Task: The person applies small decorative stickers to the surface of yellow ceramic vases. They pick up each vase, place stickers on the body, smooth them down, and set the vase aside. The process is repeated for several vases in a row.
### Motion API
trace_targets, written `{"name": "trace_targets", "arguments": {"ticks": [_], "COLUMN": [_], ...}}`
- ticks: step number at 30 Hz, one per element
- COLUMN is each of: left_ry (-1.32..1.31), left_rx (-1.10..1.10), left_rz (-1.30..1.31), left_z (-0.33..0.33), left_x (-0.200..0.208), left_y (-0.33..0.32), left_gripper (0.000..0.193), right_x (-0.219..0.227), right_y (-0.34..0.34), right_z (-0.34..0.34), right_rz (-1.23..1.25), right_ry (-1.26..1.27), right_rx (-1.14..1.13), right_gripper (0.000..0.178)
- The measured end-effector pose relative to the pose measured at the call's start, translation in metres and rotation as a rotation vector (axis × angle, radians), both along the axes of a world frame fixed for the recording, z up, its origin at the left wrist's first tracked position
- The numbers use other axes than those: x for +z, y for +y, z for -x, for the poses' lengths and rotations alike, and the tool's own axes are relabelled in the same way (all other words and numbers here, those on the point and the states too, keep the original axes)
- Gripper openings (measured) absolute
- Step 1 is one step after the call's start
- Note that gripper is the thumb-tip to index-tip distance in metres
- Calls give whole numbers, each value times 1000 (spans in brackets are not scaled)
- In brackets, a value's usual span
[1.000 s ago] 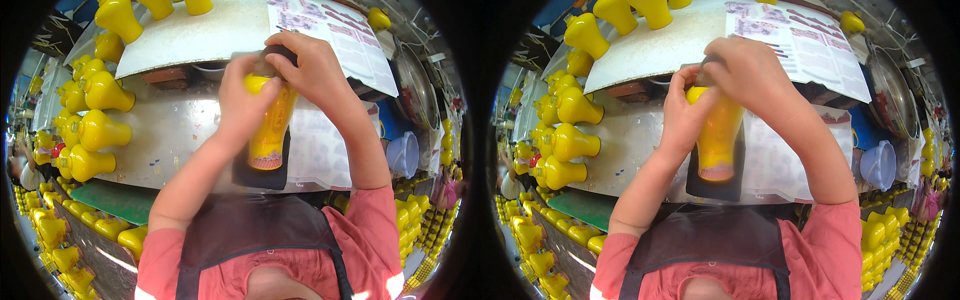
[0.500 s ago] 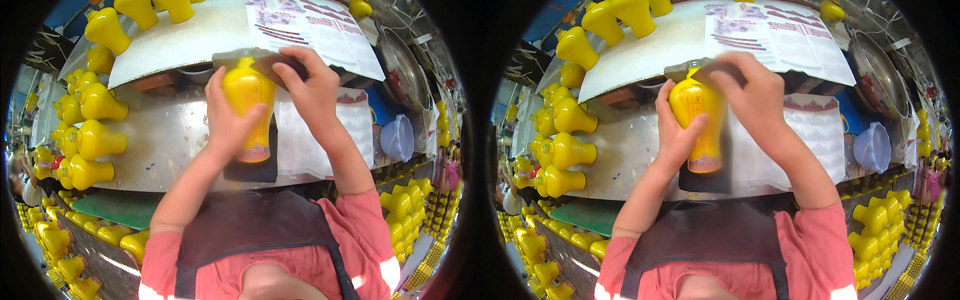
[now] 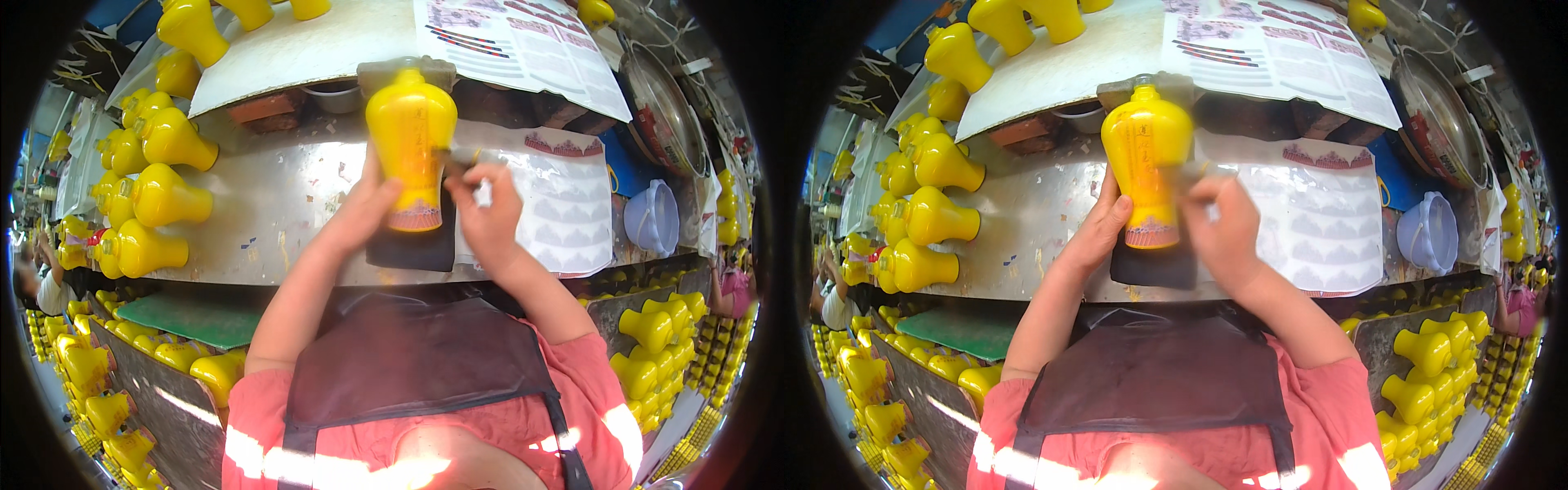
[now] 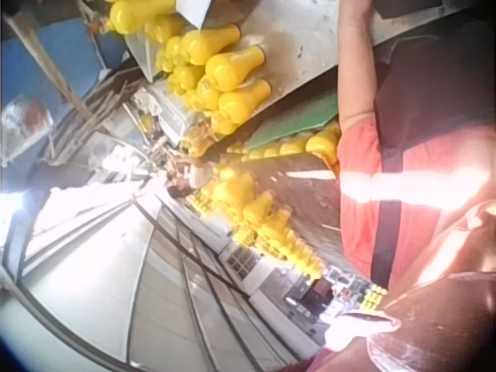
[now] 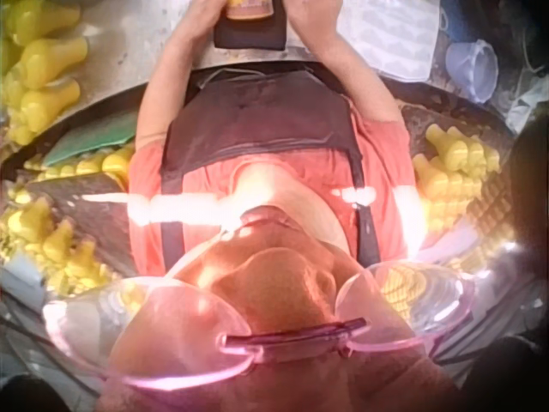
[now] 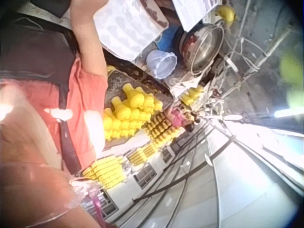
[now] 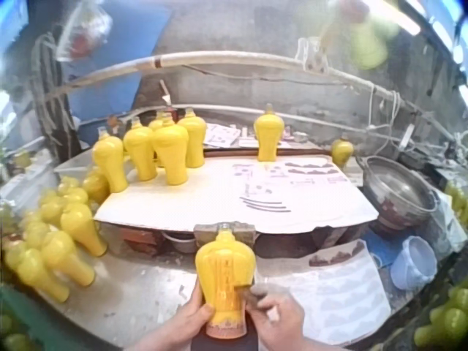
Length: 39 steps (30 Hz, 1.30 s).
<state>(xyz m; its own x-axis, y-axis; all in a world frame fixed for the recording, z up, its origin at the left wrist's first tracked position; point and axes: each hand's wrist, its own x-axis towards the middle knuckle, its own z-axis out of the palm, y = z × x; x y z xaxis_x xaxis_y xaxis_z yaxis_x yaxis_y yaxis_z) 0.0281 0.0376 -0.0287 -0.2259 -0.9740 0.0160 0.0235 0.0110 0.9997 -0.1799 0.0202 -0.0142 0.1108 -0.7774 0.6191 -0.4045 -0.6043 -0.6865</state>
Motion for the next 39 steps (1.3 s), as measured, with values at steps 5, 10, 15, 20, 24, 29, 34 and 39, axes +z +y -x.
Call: {"name": "trace_targets", "arguments": {"ticks": [5, 10, 15, 20, 24, 29, 34, 39], "left_ry": [140, -75, -218, -673, -442, -427, -699, -277], "left_rx": [-83, -59, 117, 463, 158, 309, 393, 278], "left_rz": [-49, 58, 162, 324, 162, 198, 377, 403], "left_z": [-5, 6, 13, 15, 6, 9, 5, 10], "left_x": [3, 23, 27, 5, -13, -9, 4, 4], "left_y": [2, 10, 18, 28, 19, 28, 38, 24], "left_gripper": [111, 130, 105, 97, 92, 95, 100, 97], "right_x": [15, 25, 31, 37, 33, 36, 48, 34], "right_y": [18, 8, 9, 4, 9, 10, -9, -22], "right_z": [-3, -5, -11, -15, -15, -13, 3, 23], "right_rz": [143, 170, 128, 391, 329, 343, -445, -793], "right_ry": [60, 92, 35, 230, 236, 163, -394, -211], "right_rx": [92, 44, 120, 140, 92, 240, 199, 272], "right_gripper": [28, 31, 30, 20, 19, 21, 19, 29]}}
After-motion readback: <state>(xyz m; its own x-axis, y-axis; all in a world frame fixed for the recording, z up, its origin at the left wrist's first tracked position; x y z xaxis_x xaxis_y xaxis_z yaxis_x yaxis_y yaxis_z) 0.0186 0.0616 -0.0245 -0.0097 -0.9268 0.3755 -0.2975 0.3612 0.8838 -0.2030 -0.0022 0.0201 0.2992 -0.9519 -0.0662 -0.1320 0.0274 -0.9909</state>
